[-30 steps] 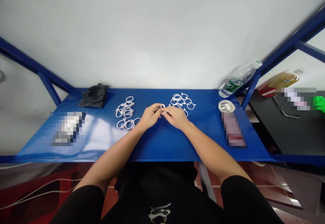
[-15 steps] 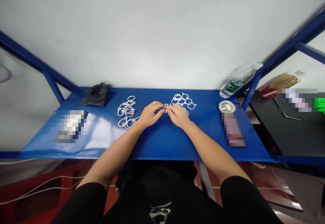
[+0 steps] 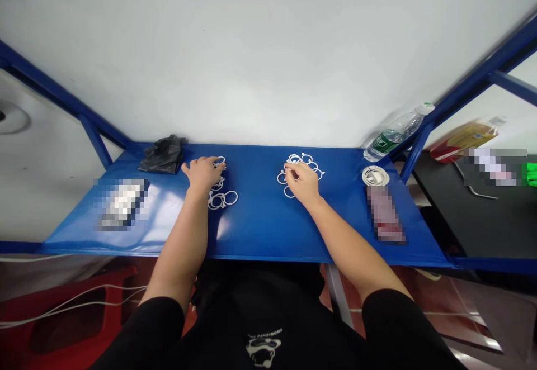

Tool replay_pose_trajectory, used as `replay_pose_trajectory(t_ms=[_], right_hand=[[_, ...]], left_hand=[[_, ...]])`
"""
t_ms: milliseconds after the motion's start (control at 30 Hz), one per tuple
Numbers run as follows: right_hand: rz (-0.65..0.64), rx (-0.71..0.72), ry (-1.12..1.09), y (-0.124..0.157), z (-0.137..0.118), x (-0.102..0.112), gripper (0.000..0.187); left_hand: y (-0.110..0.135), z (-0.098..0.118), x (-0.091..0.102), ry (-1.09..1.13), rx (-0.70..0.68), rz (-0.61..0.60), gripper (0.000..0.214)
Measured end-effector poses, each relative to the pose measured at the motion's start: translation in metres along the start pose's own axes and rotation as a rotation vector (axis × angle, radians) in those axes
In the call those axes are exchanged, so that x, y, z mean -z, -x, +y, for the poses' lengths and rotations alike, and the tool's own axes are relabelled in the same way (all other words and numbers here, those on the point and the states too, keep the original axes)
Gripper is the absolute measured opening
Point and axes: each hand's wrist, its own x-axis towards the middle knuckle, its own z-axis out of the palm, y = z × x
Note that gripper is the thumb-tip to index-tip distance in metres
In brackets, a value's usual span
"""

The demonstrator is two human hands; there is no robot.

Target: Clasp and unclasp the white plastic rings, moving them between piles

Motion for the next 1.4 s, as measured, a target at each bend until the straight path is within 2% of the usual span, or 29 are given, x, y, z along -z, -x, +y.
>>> replay_pose_trajectory(t_ms=[100, 333, 467, 567, 700, 767, 833, 967, 1067, 1200, 1400], right_hand=[[0.02, -0.05, 0.038, -0.004, 0.008, 0.002, 0.021], [-0.095, -0.121, 0.062, -0.003, 0.016, -0.001, 0.022], [-0.158, -0.105, 0.0, 0.0, 0.009, -0.001, 0.019], [-0.188, -0.064, -0.056, 0.002, 0.005, -0.002, 0.02], [-0.29, -0.049, -0.133, 0.006, 0.003, -0.002, 0.037], [-0.36, -0.031, -0.161, 0.007, 0.003, -0.001, 0.049], [-0.416, 0.028, -0.172, 0.007, 0.002, 0.0, 0.048], [-0.388, 0.15, -0.153, 0.006, 0.0, 0.0, 0.028], [-0.33, 0.169, -0.164, 0.004, -0.002, 0.0, 0.022], [-0.325, 0.123, -0.135, 0.004, -0.003, 0.001, 0.022], [-0.363, 0.139, -0.144, 0.004, -0.004, 0.002, 0.028]], left_hand=[[-0.002, -0.004, -0.003, -0.017, 0.018, -0.024, 0.018], [0.0, 0.01, 0.004, -0.135, 0.058, -0.096, 0.022], [-0.001, 0.021, 0.009, -0.115, -0.003, -0.023, 0.026], [0.001, 0.037, 0.008, 0.059, -0.179, 0.048, 0.025], [0.022, 0.071, -0.008, 0.288, -0.624, -0.044, 0.02], [0.038, 0.087, -0.018, 0.327, -0.783, -0.078, 0.019], [0.051, 0.098, -0.026, 0.366, -0.871, -0.059, 0.017], [0.062, 0.105, -0.029, 0.455, -0.859, 0.011, 0.018], [0.06, 0.104, -0.025, 0.481, -0.802, 0.021, 0.027], [0.057, 0.103, -0.023, 0.453, -0.772, 0.024, 0.018], [0.058, 0.103, -0.023, 0.458, -0.751, 0.04, 0.021]])
